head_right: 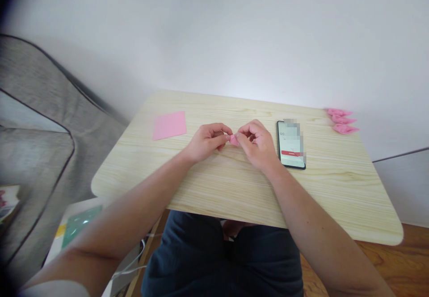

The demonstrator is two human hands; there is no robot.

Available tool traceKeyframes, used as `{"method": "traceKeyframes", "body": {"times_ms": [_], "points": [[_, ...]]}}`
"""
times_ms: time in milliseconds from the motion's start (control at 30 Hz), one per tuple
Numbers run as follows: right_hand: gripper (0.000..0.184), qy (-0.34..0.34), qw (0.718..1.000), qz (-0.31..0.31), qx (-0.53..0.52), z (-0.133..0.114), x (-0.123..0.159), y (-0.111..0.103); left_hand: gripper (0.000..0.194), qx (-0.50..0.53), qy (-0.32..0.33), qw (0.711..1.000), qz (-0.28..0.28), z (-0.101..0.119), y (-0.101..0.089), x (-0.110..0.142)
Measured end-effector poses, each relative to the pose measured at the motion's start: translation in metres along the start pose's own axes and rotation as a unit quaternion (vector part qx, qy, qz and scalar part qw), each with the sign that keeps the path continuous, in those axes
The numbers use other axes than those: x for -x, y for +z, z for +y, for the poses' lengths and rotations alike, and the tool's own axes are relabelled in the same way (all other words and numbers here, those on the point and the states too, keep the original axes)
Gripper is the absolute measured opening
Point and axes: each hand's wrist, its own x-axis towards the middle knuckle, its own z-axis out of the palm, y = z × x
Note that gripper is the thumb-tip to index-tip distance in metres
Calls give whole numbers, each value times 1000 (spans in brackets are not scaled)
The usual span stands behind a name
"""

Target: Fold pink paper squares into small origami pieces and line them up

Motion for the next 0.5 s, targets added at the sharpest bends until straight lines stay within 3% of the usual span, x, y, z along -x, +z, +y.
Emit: {"method": "traceKeyframes", "body": {"times_ms": [500], "points": [[13,99,990,-45,-93,-1,-2,-2,17,-55,57,997,6,0,1,2]]}}
